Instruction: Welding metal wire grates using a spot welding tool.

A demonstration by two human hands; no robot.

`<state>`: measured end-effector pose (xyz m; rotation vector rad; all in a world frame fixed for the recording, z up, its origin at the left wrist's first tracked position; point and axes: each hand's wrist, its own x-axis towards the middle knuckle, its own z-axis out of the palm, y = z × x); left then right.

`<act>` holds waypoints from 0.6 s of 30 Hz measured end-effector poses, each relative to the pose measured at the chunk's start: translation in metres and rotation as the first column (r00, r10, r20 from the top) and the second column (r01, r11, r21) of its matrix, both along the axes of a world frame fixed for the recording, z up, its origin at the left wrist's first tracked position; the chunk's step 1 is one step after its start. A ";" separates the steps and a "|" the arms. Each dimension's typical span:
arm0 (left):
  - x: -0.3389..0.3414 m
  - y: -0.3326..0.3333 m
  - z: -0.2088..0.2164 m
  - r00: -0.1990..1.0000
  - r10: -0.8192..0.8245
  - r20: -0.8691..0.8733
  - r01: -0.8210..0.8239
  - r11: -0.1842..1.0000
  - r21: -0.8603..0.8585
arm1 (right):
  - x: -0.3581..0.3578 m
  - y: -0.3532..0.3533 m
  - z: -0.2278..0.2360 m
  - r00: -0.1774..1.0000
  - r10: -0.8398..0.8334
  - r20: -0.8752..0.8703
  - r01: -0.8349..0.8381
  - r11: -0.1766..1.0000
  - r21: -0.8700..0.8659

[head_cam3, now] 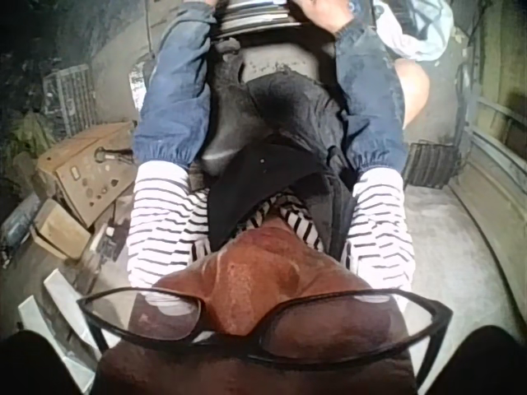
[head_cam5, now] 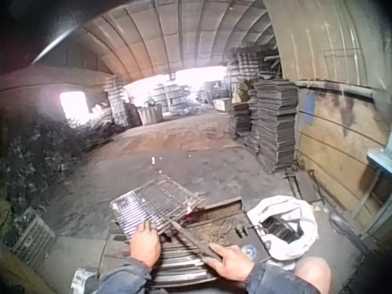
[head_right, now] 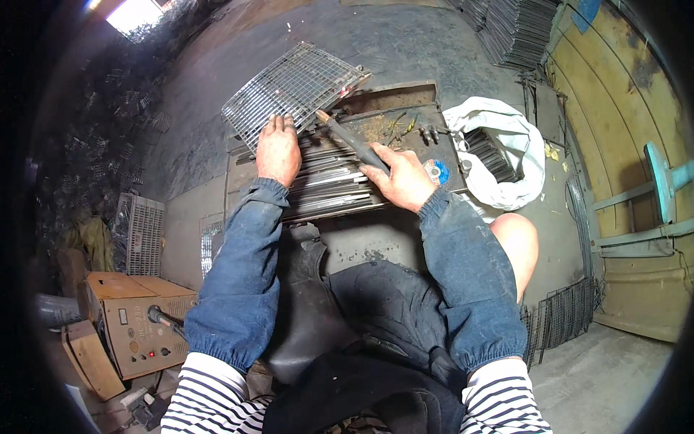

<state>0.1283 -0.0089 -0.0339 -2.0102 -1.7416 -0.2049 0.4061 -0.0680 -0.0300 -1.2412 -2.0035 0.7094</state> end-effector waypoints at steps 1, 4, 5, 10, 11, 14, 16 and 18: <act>0.000 0.000 0.000 1.000 0.000 -0.001 0.000 1.000 0.000 | -0.001 0.002 -0.002 1.000 0.000 -0.001 0.000 1.000 0.000; 0.001 0.000 0.000 1.000 0.001 0.003 -0.001 1.000 0.006 | -0.004 0.005 -0.004 0.997 0.030 -0.075 -0.028 0.999 0.031; 0.001 0.000 0.000 1.000 0.007 0.003 -0.007 1.000 -0.008 | -0.004 0.004 -0.002 0.997 0.019 -0.069 -0.018 1.000 0.016; 0.002 -0.001 0.001 1.000 0.014 0.014 -0.014 1.000 -0.013 | -0.003 0.006 -0.005 0.997 0.001 -0.080 0.001 1.000 0.027; 0.002 -0.001 0.001 1.000 0.019 0.014 -0.018 1.000 -0.019 | -0.003 0.006 -0.005 0.997 0.003 -0.076 -0.002 1.000 0.022; 0.005 0.001 0.001 1.000 0.025 0.009 -0.025 0.999 -0.042 | -0.002 0.006 -0.006 0.998 0.003 -0.070 -0.001 0.999 0.032; -0.001 0.001 -0.003 0.999 0.040 -0.001 -0.040 0.998 -0.058 | -0.008 0.003 0.001 0.997 0.014 -0.070 -0.013 1.000 0.015; -0.003 0.002 -0.006 0.998 -0.021 0.063 0.017 0.998 0.066 | -0.010 0.003 0.002 0.993 0.033 -0.114 -0.038 0.999 -0.035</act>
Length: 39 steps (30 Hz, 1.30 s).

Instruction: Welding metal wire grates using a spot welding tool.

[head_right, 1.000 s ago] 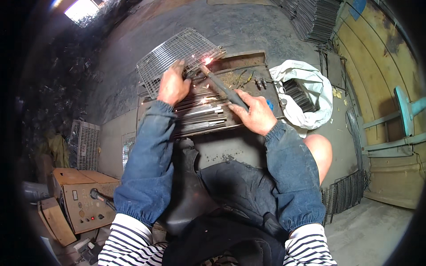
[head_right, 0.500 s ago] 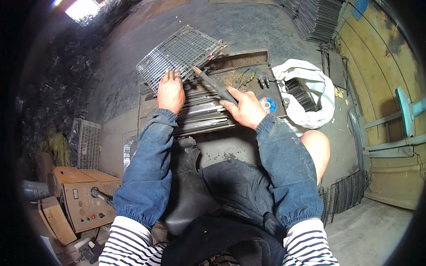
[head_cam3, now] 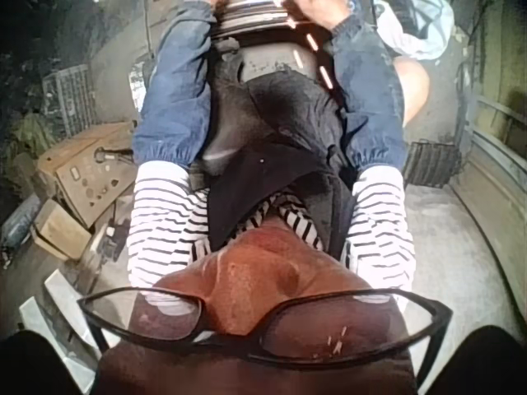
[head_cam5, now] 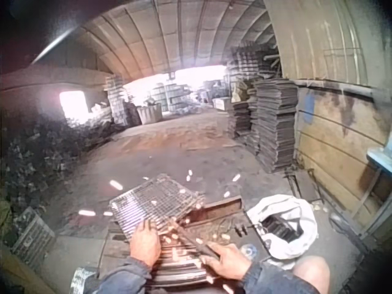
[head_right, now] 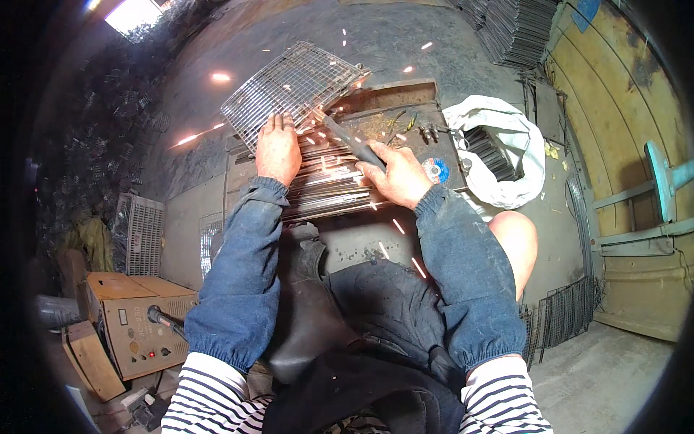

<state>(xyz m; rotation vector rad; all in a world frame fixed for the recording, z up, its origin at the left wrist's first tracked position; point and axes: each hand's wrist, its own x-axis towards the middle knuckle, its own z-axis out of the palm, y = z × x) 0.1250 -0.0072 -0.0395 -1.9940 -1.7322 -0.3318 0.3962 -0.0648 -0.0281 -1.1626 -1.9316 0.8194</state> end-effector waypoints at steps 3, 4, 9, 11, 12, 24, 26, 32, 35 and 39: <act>0.004 -0.004 0.007 1.000 -0.018 -0.018 0.017 0.997 -0.081 | 0.004 0.003 -0.007 1.000 -0.013 0.028 0.012 0.998 0.059; 0.010 -0.005 0.018 0.999 0.037 0.000 -0.035 0.965 -0.258 | 0.005 0.003 -0.008 0.999 -0.017 0.030 0.015 0.998 0.056; 0.007 -0.006 0.010 1.000 0.001 -0.022 -0.004 0.991 -0.135 | 0.002 0.005 -0.011 1.000 -0.003 -0.011 0.004 0.992 0.127; 0.005 -0.006 0.009 0.999 -0.027 -0.032 0.028 1.000 0.009 | 0.001 0.005 -0.010 1.000 -0.006 0.003 0.006 0.993 0.116; 0.008 -0.007 0.016 0.999 0.004 -0.038 -0.008 0.994 -0.109 | 0.001 0.004 -0.007 1.000 -0.012 0.017 0.010 0.995 0.102; -0.016 -0.041 0.027 1.000 -0.022 0.012 0.023 0.997 -0.075 | 0.004 -0.009 -0.002 0.999 0.047 -0.004 -0.046 0.997 0.054; -0.021 -0.042 0.015 1.000 -0.004 0.007 0.005 0.999 -0.053 | -0.002 -0.009 -0.004 0.996 0.094 -0.007 -0.094 0.995 0.035; -0.017 -0.039 0.012 1.000 0.017 -0.024 -0.019 0.997 -0.078 | -0.008 -0.009 -0.008 0.995 0.100 0.010 -0.101 0.994 0.030; -0.015 -0.038 0.010 1.000 0.013 -0.019 -0.014 0.997 -0.076 | -0.007 -0.008 -0.011 0.994 0.105 0.013 -0.106 0.994 0.021; -0.020 -0.040 0.010 0.999 -0.034 -0.023 0.033 0.998 -0.055 | -0.009 -0.009 -0.006 0.990 0.135 -0.041 -0.134 0.990 0.045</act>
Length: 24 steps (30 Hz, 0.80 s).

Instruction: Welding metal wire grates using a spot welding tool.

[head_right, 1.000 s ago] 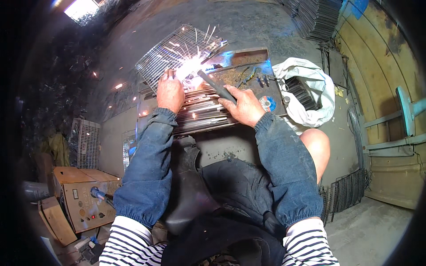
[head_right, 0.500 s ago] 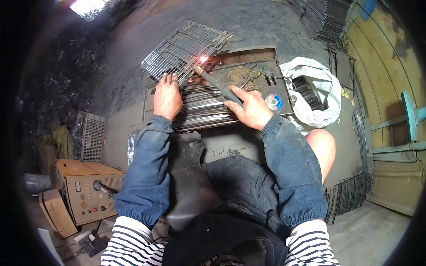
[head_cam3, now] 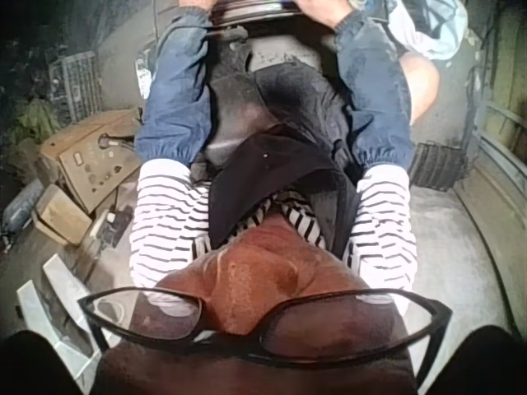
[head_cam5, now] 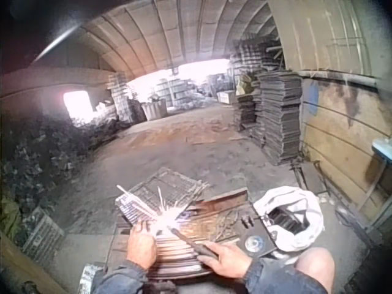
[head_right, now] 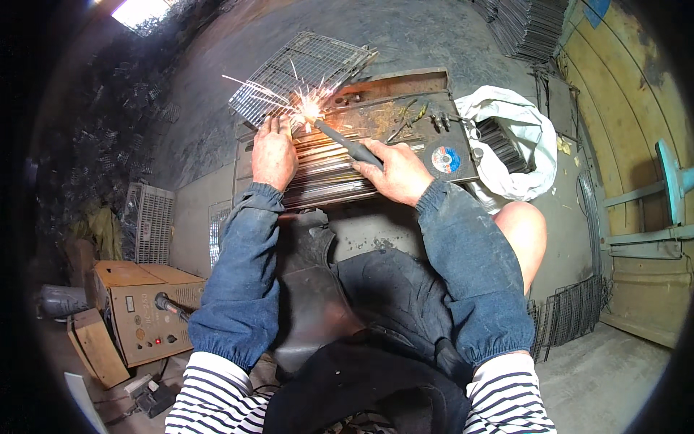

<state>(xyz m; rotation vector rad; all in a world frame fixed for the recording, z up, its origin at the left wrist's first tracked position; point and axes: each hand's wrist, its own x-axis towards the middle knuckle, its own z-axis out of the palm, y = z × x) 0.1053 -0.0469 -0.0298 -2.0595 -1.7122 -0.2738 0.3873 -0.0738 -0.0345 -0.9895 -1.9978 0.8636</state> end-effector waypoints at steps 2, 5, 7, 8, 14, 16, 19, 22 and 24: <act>-0.003 -0.003 0.003 0.996 -0.089 0.002 0.089 0.996 -0.003 | -0.002 0.001 0.001 1.000 0.009 0.002 -0.009 1.000 -0.005; -0.003 0.001 0.000 1.000 -0.002 -0.002 0.002 0.995 -0.103 | -0.002 0.001 -0.001 1.000 0.011 0.009 -0.011 1.000 -0.013; 0.005 -0.001 0.007 0.997 0.071 0.004 -0.068 0.971 -0.228 | 0.000 0.002 -0.003 1.000 0.002 0.010 -0.002 1.000 -0.016; 0.005 0.000 0.004 0.999 0.038 -0.001 -0.038 0.988 -0.149 | 0.000 0.003 -0.005 1.000 0.000 -0.004 0.000 1.000 0.008; 0.002 0.002 0.003 0.998 0.048 -0.027 -0.051 0.991 -0.125 | -0.001 0.003 0.002 0.999 0.013 0.040 -0.012 0.999 -0.032; 0.006 0.002 0.005 0.998 0.054 -0.012 -0.055 0.996 -0.076 | 0.001 0.002 0.005 0.999 0.014 0.043 -0.012 0.998 -0.055; 0.003 0.002 0.005 0.997 0.071 -0.021 -0.071 0.997 -0.025 | 0.002 0.000 0.010 0.996 -0.007 0.088 0.012 0.998 -0.065; 0.035 0.001 0.017 0.993 0.051 0.110 -0.036 0.990 -0.133 | 0.017 -0.004 0.015 0.989 -0.125 0.073 0.125 0.992 0.003; 0.051 0.000 0.041 0.926 -0.100 0.364 0.177 0.967 -0.184 | 0.034 -0.004 0.013 0.982 -0.174 0.072 0.178 0.983 -0.050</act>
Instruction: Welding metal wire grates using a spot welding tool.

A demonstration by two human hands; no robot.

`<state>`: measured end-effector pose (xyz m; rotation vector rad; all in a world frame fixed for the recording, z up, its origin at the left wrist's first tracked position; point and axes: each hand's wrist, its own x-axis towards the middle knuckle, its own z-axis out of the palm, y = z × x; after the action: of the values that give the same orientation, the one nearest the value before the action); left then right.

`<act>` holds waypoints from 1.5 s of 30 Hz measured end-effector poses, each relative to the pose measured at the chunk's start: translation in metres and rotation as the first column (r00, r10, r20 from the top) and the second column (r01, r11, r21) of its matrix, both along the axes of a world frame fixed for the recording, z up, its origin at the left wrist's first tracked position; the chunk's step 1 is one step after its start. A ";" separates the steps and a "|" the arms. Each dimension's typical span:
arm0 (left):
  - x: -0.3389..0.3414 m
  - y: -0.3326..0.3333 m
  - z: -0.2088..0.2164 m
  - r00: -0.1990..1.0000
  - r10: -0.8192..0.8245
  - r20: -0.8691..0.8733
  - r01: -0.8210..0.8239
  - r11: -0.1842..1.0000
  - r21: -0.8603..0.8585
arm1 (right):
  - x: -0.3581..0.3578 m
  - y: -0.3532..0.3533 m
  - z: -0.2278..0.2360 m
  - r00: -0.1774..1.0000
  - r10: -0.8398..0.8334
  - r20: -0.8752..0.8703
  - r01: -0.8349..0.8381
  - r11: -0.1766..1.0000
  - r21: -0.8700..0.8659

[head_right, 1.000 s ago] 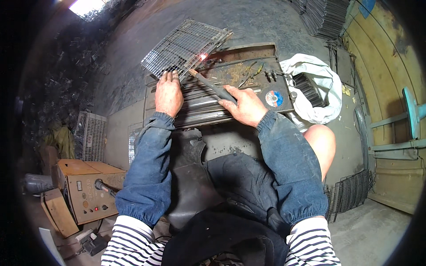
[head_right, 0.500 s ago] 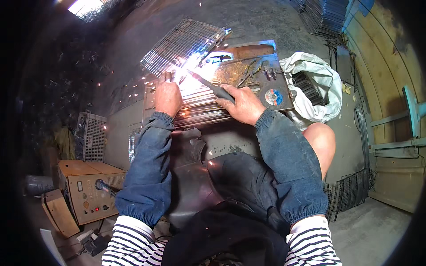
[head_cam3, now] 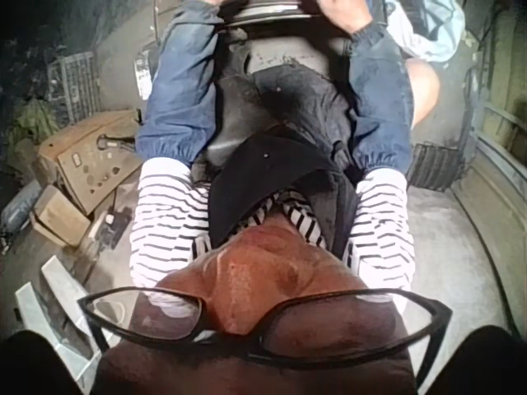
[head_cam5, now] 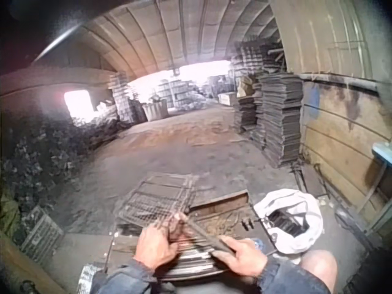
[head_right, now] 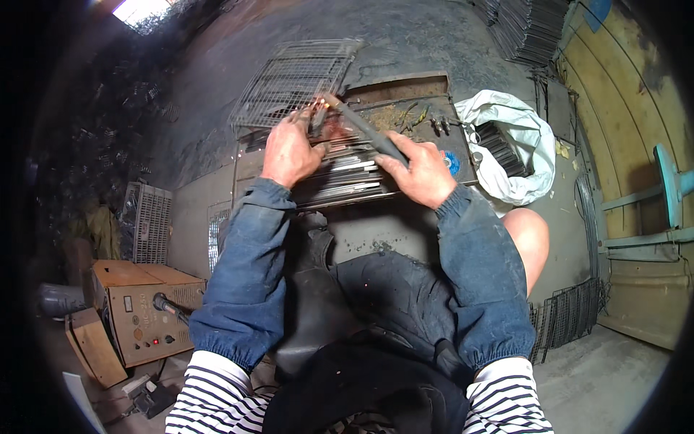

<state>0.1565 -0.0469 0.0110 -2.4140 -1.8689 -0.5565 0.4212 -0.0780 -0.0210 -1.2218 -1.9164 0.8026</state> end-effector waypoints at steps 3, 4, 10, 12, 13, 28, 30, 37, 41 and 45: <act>-0.012 0.011 0.008 0.999 -0.035 -0.040 0.036 0.999 0.024 | 0.014 -0.002 0.002 0.994 0.013 -0.107 0.003 0.990 0.143; -0.018 0.016 0.007 0.991 -0.008 -0.133 0.005 1.000 -0.022 | 0.018 -0.003 0.002 0.996 -0.003 -0.087 0.012 0.995 0.095; 0.005 0.039 -0.025 0.959 0.074 -0.273 -0.056 0.996 0.074 | 0.032 -0.001 -0.010 0.997 -0.061 -0.038 0.063 0.996 0.067; 0.009 0.037 -0.029 0.961 0.078 -0.266 -0.058 0.995 0.084 | 0.032 0.003 -0.011 0.996 -0.090 -0.010 0.090 0.996 0.023; 0.008 0.036 -0.029 0.958 0.080 -0.274 -0.055 0.994 0.097 | 0.031 0.006 -0.010 0.995 -0.095 -0.012 0.095 0.995 0.023; 0.006 0.033 -0.030 0.954 0.090 -0.285 -0.056 0.990 0.127 | 0.016 0.029 -0.023 0.997 -0.080 -0.014 0.080 0.997 -0.005; 0.004 0.035 -0.030 0.948 0.094 -0.305 -0.077 0.995 0.065 | 0.016 0.027 -0.016 0.998 -0.066 -0.016 0.066 0.998 -0.004; 0.006 0.037 -0.030 0.952 0.104 -0.289 -0.082 0.993 0.086 | 0.014 0.032 -0.028 0.997 -0.051 -0.057 0.056 0.996 0.076; 0.009 0.034 -0.029 0.956 0.077 -0.282 -0.045 0.992 0.119 | 0.014 0.031 -0.027 0.997 -0.076 -0.029 0.079 0.989 0.122; 0.001 0.037 -0.035 0.941 0.093 -0.326 -0.062 0.993 0.103 | 0.013 0.029 -0.022 0.997 -0.079 -0.014 0.080 0.994 0.080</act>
<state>0.1578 -0.0095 -0.0236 -2.1999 -1.7459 -0.2084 0.4345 -0.0493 -0.0429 -1.2337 -1.8610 0.6823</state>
